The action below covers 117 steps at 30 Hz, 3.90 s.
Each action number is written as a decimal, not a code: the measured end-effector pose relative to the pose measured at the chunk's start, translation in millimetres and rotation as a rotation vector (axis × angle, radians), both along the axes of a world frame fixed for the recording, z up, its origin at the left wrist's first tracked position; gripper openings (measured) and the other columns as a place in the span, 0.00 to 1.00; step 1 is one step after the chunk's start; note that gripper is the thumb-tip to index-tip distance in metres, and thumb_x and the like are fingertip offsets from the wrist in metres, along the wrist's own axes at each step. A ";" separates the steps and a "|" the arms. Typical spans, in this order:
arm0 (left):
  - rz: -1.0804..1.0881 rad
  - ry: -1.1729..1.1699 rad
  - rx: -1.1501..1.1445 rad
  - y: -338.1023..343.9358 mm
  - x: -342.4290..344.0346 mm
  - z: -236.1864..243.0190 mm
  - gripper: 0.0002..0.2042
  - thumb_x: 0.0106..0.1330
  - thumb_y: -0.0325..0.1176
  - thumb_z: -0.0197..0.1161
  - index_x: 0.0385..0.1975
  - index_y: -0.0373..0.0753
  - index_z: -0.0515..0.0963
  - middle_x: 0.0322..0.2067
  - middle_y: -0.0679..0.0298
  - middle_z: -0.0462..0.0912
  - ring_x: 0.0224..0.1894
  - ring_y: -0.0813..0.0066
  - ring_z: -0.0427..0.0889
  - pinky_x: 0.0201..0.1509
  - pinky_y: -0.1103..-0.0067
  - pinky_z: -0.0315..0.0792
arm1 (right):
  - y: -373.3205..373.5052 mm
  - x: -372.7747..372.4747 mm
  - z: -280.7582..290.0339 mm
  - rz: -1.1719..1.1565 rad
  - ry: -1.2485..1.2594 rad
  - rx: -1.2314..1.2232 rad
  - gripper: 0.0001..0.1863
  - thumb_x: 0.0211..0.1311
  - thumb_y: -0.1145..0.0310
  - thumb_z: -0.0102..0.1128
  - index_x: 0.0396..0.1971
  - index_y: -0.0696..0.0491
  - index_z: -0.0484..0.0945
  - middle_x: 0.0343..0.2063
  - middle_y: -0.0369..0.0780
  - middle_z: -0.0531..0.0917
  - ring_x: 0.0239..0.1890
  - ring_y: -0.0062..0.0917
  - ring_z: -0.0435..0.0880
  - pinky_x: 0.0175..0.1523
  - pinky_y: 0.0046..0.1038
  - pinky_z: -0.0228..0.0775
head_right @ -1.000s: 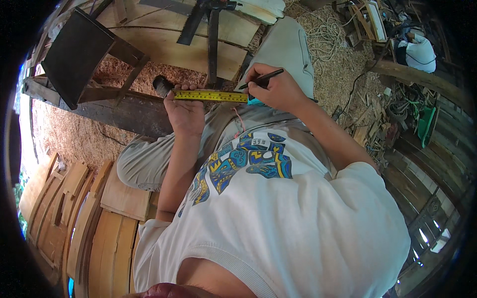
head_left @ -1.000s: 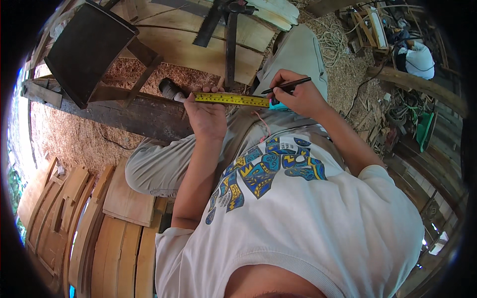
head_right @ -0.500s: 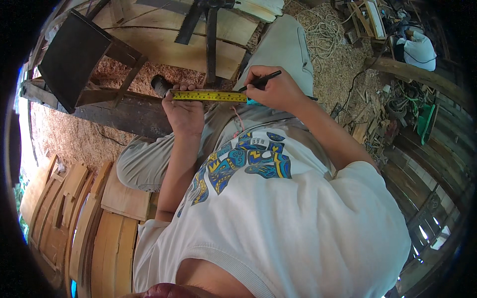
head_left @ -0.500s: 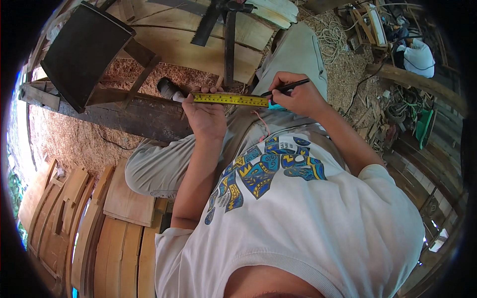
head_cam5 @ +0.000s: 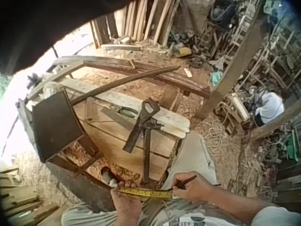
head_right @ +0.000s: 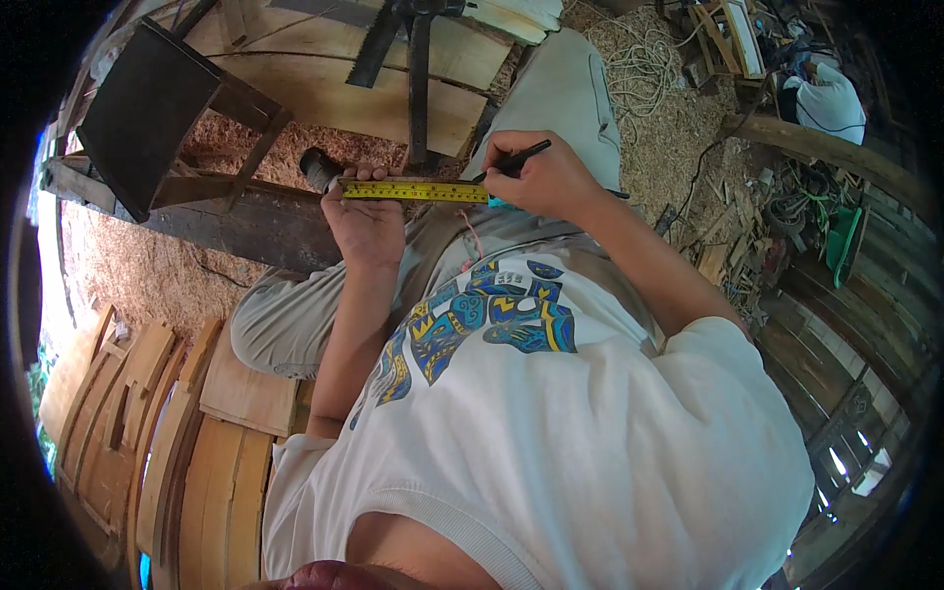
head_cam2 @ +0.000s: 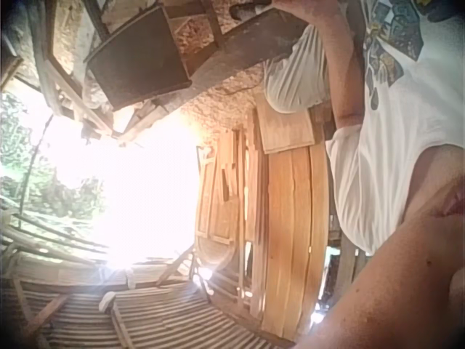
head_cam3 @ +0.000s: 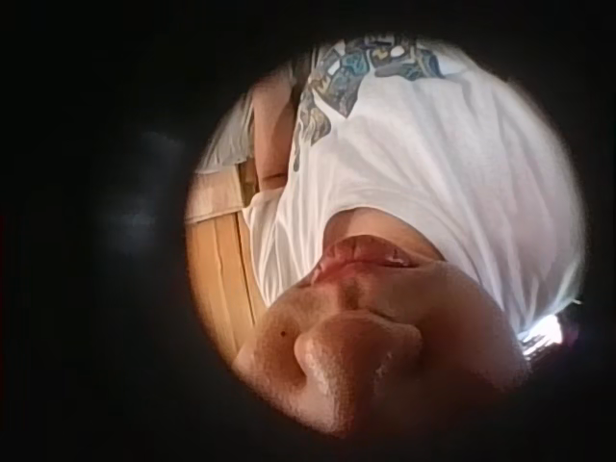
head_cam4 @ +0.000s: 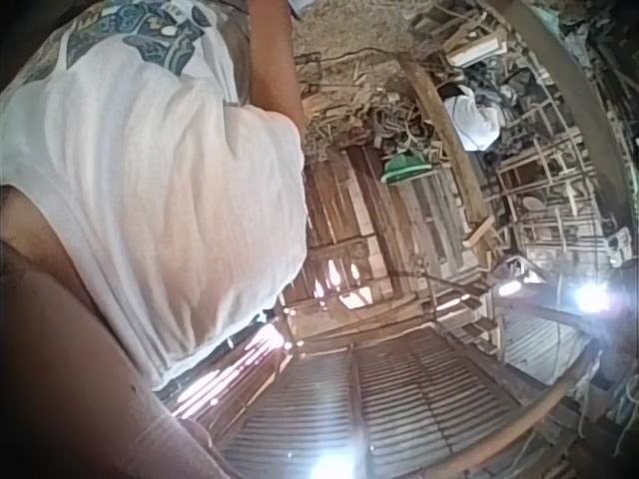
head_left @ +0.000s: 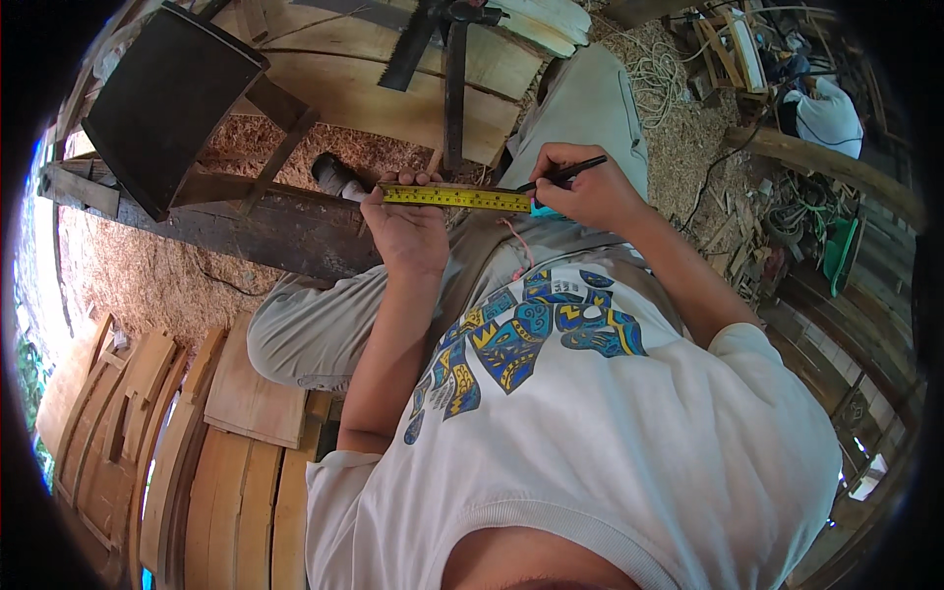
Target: Measuring and marking wood pieces using a tape measure, square, and pencil.
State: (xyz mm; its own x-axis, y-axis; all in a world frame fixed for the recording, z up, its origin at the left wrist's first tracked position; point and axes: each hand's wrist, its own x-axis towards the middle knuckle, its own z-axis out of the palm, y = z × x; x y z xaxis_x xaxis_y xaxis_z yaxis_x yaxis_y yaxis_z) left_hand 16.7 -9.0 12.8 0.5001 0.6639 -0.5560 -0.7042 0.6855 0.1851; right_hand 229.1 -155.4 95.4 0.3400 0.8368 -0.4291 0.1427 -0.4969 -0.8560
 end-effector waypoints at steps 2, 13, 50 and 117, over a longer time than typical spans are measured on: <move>-0.004 0.016 -0.001 0.5 -0.2 0.0 0.08 0.77 0.38 0.45 0.42 0.41 0.68 0.39 0.61 0.75 0.44 0.61 0.77 0.65 0.58 0.72 | 0.2 0.5 -1.9 0.005 -0.009 0.007 0.06 0.61 0.71 0.68 0.33 0.57 0.82 0.26 0.35 0.84 0.31 0.17 0.79 0.39 0.25 0.74; -0.007 0.005 0.001 0.8 -0.6 -0.8 0.08 0.78 0.37 0.44 0.42 0.41 0.68 0.38 0.61 0.76 0.44 0.60 0.78 0.63 0.58 0.74 | 2.9 2.1 2.2 0.080 -0.039 -0.029 0.03 0.65 0.78 0.63 0.36 0.61 0.80 0.31 0.38 0.89 0.37 0.16 0.88 0.44 0.22 0.80; 0.002 0.029 -0.033 0.4 0.1 -4.6 0.09 0.79 0.38 0.47 0.43 0.40 0.69 0.37 0.60 0.77 0.42 0.61 0.76 0.62 0.61 0.74 | 4.8 1.1 0.5 0.088 -0.091 -0.052 0.04 0.64 0.76 0.67 0.34 0.59 0.81 0.29 0.37 0.88 0.34 0.15 0.86 0.41 0.22 0.78; 0.025 0.114 -0.002 15.7 -2.8 -14.4 0.11 0.81 0.41 0.43 0.42 0.41 0.68 0.39 0.60 0.75 0.45 0.61 0.75 0.61 0.58 0.73 | 1.6 11.7 0.8 0.557 -0.326 0.390 0.17 0.63 0.69 0.73 0.51 0.51 0.85 0.43 0.45 0.88 0.42 0.46 0.88 0.46 0.40 0.81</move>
State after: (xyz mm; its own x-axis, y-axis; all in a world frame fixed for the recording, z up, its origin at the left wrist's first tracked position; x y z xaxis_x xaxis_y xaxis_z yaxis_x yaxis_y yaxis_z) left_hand 13.8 6.6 -1.7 0.4164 0.6743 -0.6098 -0.6958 0.6681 0.2636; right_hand 240.8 -153.8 96.2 -0.1189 0.9928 -0.0168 0.5607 0.0532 -0.8263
